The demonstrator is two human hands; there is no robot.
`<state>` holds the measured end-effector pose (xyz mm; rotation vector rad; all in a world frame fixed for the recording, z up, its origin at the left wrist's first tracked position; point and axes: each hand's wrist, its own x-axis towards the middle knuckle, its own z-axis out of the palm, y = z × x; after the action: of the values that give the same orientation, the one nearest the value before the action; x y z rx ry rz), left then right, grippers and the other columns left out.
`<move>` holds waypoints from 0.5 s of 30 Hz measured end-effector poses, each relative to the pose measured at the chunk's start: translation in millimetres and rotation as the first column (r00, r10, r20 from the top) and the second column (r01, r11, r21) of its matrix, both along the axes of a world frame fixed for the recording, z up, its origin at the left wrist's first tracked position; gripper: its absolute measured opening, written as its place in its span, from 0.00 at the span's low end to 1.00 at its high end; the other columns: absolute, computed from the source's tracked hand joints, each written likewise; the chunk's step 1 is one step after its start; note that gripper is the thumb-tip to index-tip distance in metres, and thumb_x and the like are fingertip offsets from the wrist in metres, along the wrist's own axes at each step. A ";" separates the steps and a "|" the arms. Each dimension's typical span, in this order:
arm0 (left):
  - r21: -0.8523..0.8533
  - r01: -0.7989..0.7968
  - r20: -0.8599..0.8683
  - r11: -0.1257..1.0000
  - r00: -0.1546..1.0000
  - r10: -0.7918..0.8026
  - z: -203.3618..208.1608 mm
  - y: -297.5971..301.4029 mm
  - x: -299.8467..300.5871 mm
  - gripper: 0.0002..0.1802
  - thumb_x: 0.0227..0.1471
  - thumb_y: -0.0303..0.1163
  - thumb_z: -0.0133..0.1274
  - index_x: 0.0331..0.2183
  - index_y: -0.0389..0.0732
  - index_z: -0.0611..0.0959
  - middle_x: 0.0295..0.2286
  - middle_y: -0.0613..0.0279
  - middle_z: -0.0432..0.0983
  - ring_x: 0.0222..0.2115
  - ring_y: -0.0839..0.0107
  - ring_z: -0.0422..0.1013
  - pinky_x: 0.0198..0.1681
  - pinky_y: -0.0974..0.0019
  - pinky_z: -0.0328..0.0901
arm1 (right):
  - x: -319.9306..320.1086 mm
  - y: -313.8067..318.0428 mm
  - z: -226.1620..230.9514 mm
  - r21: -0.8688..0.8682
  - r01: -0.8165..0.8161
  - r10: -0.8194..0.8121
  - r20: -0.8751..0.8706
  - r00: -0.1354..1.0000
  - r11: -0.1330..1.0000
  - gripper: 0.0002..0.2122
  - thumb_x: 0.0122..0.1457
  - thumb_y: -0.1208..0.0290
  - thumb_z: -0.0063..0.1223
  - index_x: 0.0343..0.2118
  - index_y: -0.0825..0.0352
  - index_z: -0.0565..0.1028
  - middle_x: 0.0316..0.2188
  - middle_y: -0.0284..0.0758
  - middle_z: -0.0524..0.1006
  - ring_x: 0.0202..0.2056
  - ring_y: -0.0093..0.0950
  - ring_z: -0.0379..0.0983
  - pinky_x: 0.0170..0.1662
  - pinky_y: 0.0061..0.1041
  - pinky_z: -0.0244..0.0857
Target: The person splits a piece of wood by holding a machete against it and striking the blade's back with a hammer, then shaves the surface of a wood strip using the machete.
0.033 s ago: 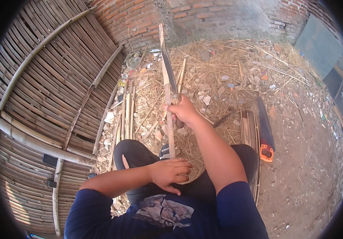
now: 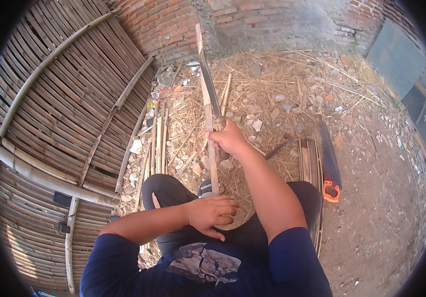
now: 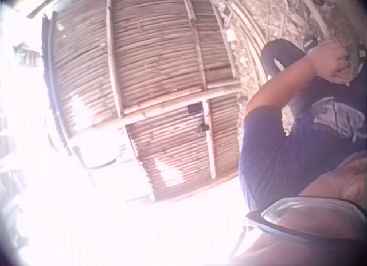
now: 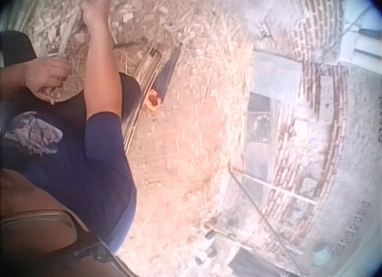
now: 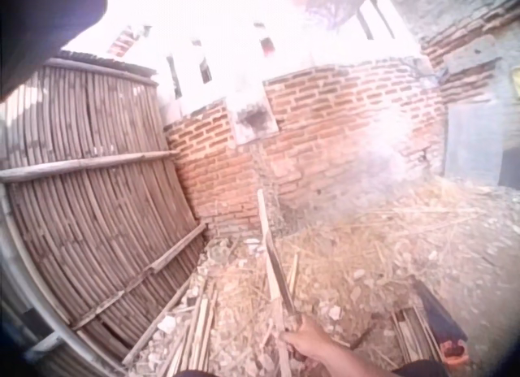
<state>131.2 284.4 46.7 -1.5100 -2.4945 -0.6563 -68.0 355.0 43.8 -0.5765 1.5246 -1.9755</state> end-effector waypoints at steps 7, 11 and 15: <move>0.603 -0.621 0.077 0.501 0.670 0.738 59.6 -116.4 -79.8 0.11 0.63 0.35 0.55 0.32 0.37 0.81 0.32 0.57 0.80 0.36 0.66 0.76 0.44 0.61 0.69 | 3.0 10.6 -22.2 0.192 0.169 -0.067 -0.446 0.892 0.967 0.20 0.53 0.67 0.67 0.46 0.68 0.74 0.39 0.39 0.84 0.43 0.36 0.81 0.48 0.35 0.71; 0.798 -0.574 0.530 -0.181 0.528 0.663 158.0 -215.9 -102.6 0.26 0.67 0.53 0.47 0.42 0.37 0.80 0.35 0.61 0.79 0.37 0.71 0.76 0.43 0.64 0.68 | 14.3 13.4 -29.0 0.266 0.199 -0.022 -0.547 0.837 0.943 0.18 0.54 0.67 0.66 0.45 0.66 0.75 0.37 0.40 0.84 0.40 0.39 0.81 0.43 0.37 0.71; 0.645 -0.752 0.674 -0.135 0.476 0.565 235.8 -256.2 -88.7 0.59 0.56 0.76 0.42 0.66 0.33 0.57 0.55 0.47 0.68 0.54 0.58 0.70 0.56 0.55 0.66 | 28.0 5.2 -40.1 0.249 0.242 -0.008 -0.683 0.731 0.938 0.16 0.53 0.68 0.65 0.44 0.62 0.75 0.32 0.42 0.81 0.37 0.44 0.80 0.39 0.41 0.71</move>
<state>42.5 28.3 282.5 0.3909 -1.7454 -1.5680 -40.0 360.2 3.7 -1.1590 2.3287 -1.6104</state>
